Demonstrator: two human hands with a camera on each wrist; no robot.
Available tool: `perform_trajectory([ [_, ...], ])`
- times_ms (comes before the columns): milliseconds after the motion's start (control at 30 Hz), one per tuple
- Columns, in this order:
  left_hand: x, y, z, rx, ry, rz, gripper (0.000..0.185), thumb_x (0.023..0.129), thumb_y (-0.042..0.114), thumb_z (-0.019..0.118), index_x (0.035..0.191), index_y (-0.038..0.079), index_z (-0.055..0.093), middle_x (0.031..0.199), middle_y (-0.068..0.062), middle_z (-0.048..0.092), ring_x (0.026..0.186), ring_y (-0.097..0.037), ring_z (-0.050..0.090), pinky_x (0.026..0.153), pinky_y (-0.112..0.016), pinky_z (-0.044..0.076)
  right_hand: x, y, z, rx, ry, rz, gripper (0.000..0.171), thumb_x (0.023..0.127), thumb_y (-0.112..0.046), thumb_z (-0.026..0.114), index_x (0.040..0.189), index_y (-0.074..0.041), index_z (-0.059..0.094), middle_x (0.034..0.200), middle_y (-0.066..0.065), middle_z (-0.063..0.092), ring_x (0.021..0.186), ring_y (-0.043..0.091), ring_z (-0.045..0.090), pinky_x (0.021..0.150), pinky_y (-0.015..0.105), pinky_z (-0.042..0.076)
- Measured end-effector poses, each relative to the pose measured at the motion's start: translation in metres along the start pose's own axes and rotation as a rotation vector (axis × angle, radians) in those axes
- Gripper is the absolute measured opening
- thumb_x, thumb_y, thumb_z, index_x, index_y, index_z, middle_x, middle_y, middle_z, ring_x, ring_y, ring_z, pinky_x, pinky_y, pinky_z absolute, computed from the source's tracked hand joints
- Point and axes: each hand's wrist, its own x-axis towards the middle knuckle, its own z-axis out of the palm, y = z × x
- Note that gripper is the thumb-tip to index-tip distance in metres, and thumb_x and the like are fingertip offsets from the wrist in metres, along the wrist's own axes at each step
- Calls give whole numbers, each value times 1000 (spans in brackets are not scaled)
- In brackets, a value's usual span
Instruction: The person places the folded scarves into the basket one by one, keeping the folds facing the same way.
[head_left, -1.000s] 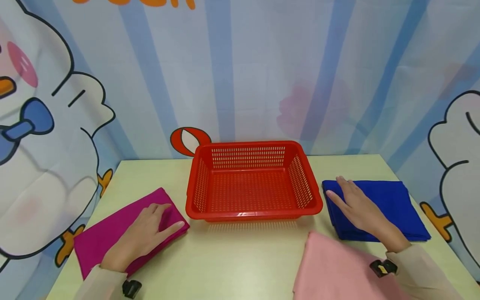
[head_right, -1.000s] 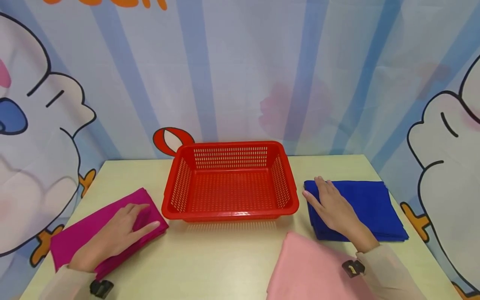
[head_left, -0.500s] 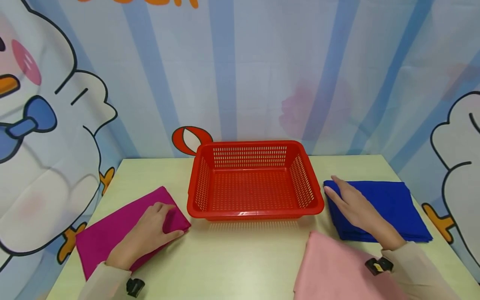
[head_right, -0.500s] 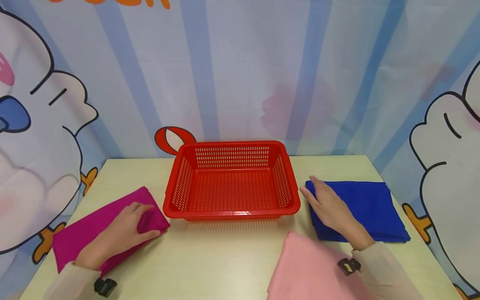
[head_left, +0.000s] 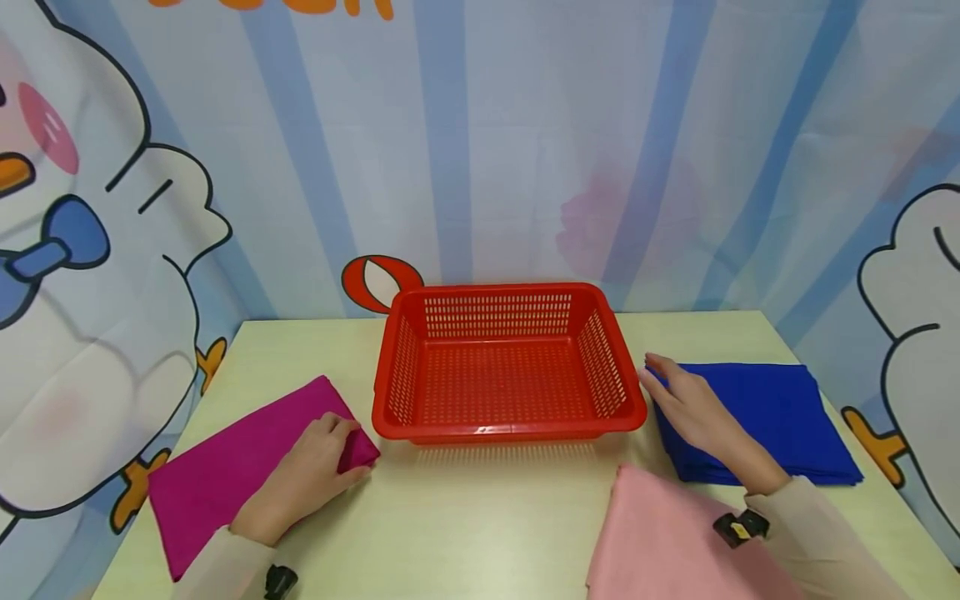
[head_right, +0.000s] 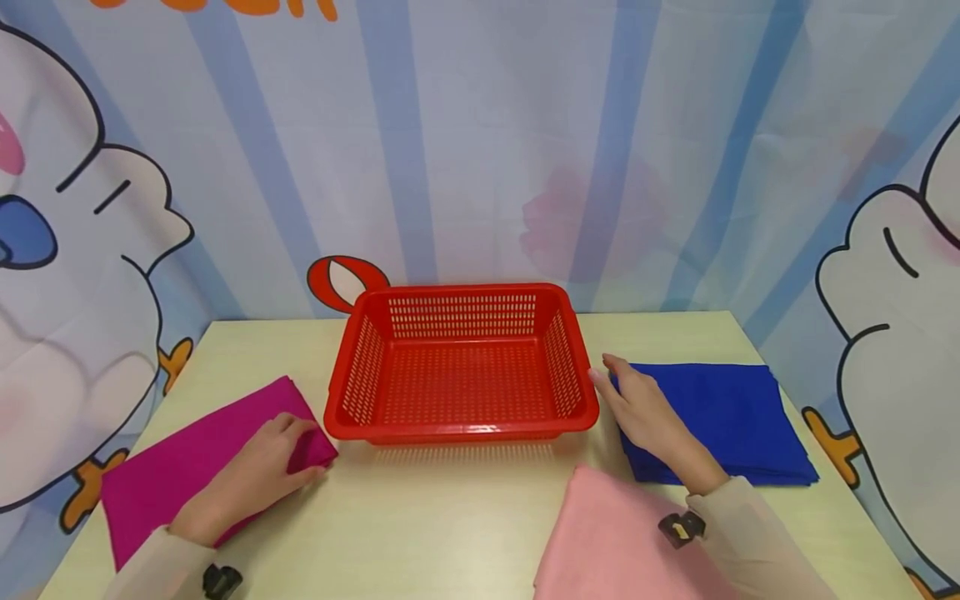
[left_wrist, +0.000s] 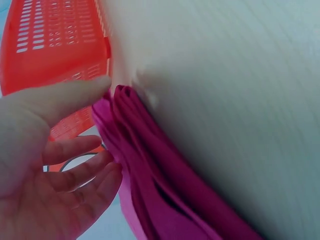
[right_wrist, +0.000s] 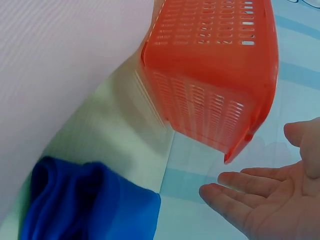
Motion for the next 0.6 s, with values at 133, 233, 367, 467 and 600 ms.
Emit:
perform_trajectory([
  [133,2,2,4,19,11,-6,61,78,25,88,123,-5,59,111,-16,55,98,-28,52,78,-40,56,3,-1,4,23,0,11,64,110,-37,37,149,13,28,143,35,44,128,50,47,98,61,44],
  [233,4,2,6,39,12,-1,59,78,24,87,121,-6,60,108,-16,55,95,-27,52,76,-38,56,4,-2,5,34,5,19,65,109,-39,37,149,13,28,141,34,47,126,49,49,98,61,44],
  [367,5,2,11,63,22,15,57,79,23,87,119,-6,60,105,-16,55,92,-26,52,74,-36,55,6,-3,8,45,18,18,65,109,-38,37,148,14,29,138,35,49,125,49,50,97,61,45],
  [467,6,2,13,76,33,24,56,77,22,88,118,-6,61,103,-16,55,91,-26,52,74,-36,55,8,-4,10,56,30,10,64,109,-36,38,147,14,29,137,35,50,123,48,52,96,60,47],
  [600,6,2,14,95,28,22,55,76,22,89,116,-6,61,100,-15,55,89,-26,52,72,-36,55,9,-5,13,76,45,1,61,109,-33,39,147,15,30,136,35,51,120,47,55,94,58,49],
])
